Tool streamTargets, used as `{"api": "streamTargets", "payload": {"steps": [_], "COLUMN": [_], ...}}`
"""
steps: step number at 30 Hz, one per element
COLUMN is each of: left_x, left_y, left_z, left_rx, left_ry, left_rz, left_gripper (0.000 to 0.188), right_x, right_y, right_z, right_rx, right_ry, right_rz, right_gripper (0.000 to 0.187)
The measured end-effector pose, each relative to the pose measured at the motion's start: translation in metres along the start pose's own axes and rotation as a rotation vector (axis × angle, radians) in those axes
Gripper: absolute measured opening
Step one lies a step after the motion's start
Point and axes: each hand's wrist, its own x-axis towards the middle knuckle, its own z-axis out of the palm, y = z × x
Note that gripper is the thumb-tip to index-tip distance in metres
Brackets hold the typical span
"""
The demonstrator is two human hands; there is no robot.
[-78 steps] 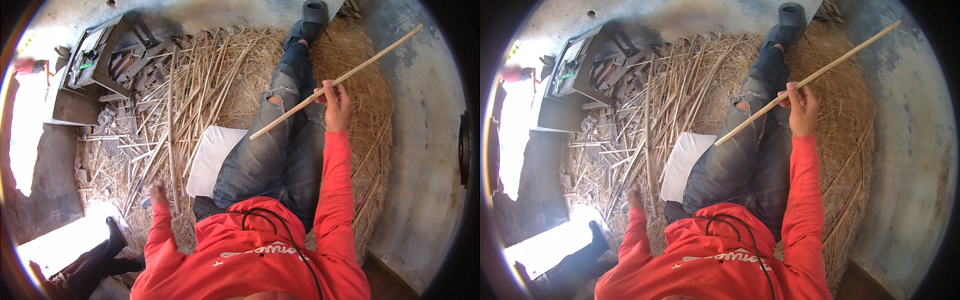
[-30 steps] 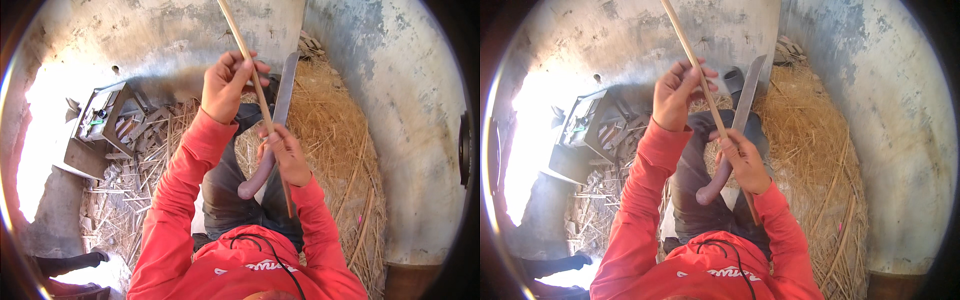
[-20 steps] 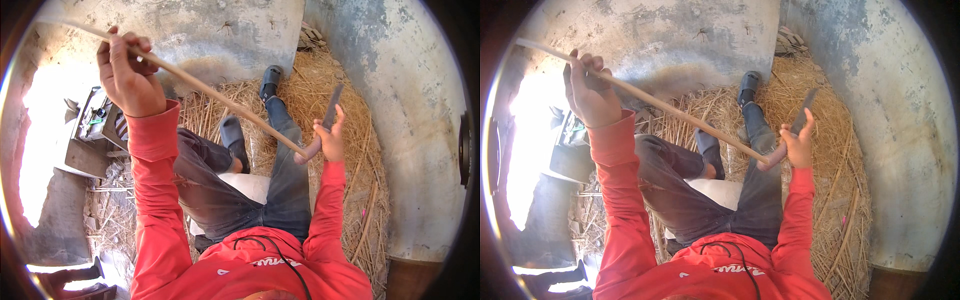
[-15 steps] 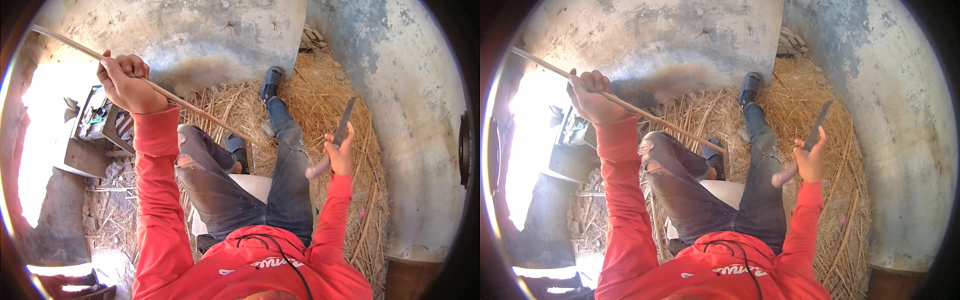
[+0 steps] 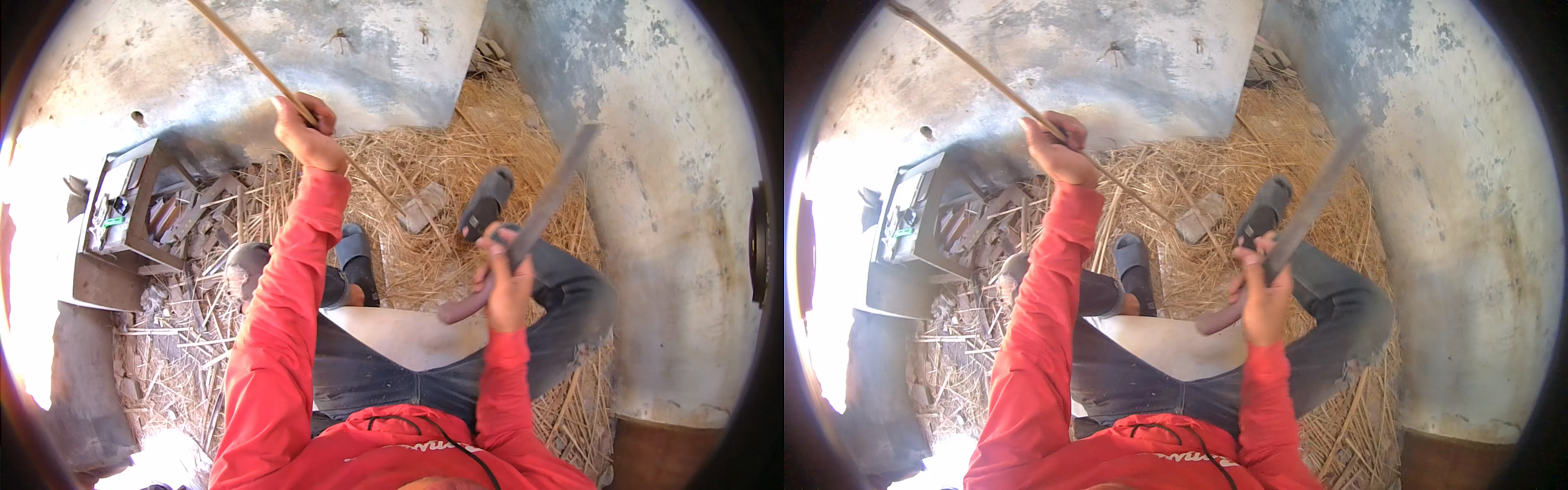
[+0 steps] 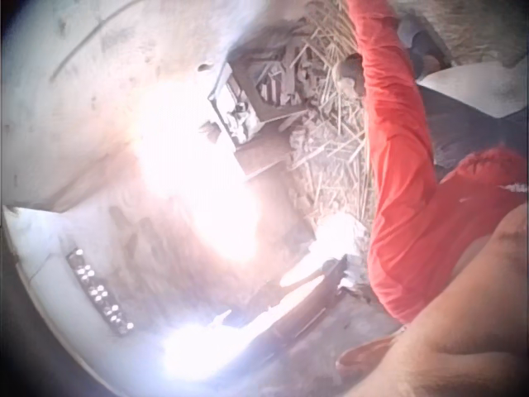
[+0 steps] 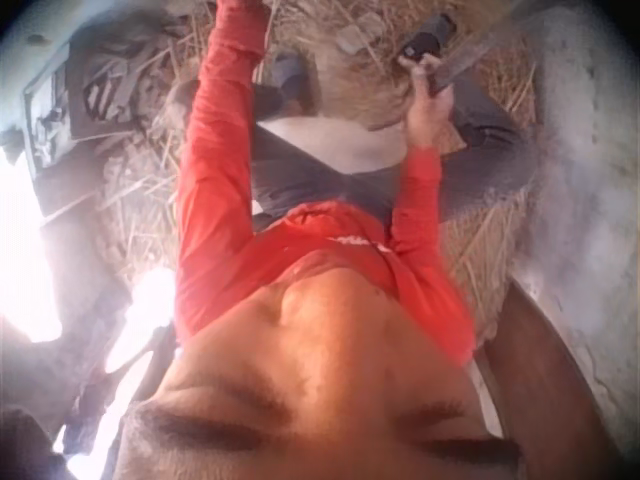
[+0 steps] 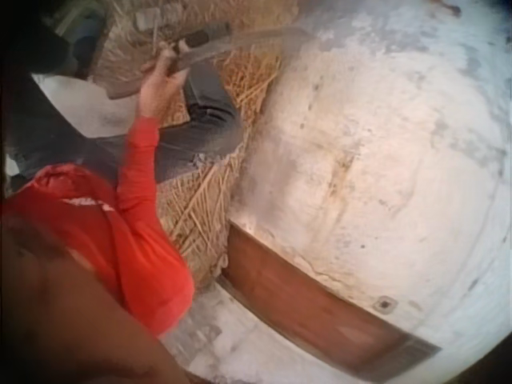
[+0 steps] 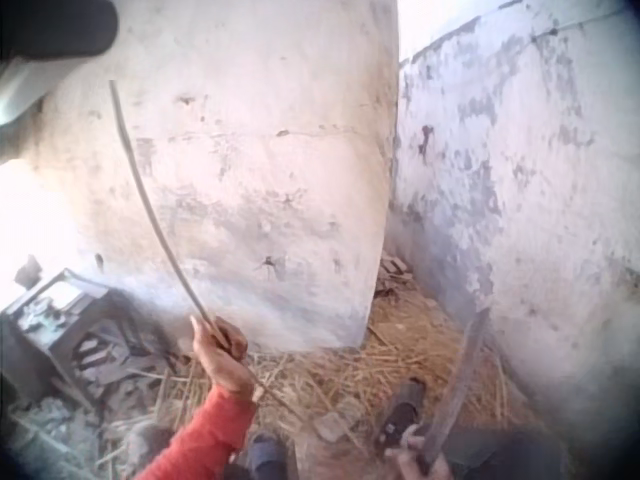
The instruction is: The person shapes a thin bamboo stick using a machete and a utility knife, then applies a red substance from a small tube to one end of the stick.
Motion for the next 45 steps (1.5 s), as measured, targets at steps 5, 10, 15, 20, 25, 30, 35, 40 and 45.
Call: {"api": "streamTargets", "payload": {"steps": [5,10,15,20,25,30,35,40,45], "left_x": [-0.022,-0.051,-0.074,-0.085,-0.084,-0.037,-0.001,0.002,-0.01], "left_y": [-0.111,-0.213,-0.272,-0.301,-0.291,-0.254,-0.22,-0.223,-0.222], "left_z": [0.022,0.019,0.015,0.006,0.004,0.033,0.06,0.065,0.075], "left_rx": [0.06,0.1,0.089,0.009,0.089,0.12,0.108,0.053,-0.109], "left_ry": [0.039,0.0,-0.056,-0.064,-0.123,-0.158,-0.129,-0.159,-0.151], "left_rz": [-0.106,-0.13,-0.129,-0.156,-0.204,-0.178,-0.295,-0.13,-0.182], "left_gripper": [0.062,0.06,0.055,0.058,0.056,0.065,0.066,0.058,0.059], "right_x": [0.005,0.009,0.037,0.055,0.07,0.065,0.053,0.055,0.056], "right_y": [0.121,0.145,0.154,0.16,0.171,0.178,0.178,0.179,0.192], "right_z": [-0.029,-0.031,-0.043,-0.03,-0.006,-0.003,-0.003,-0.012,-0.014], "right_rx": [-0.059,0.044,0.132,-0.083,-0.049,-0.08,0.016,-0.13,-0.229], "right_ry": [-0.02,0.1,0.057,-0.076,-0.126,-0.207,-0.187,-0.239,-0.181], "right_rz": [0.323,0.507,0.647,0.531,0.445,0.412,0.423,0.416,0.258], "right_gripper": [0.044,0.046,0.053,0.06,0.065,0.065,0.066,0.06,0.052]}}
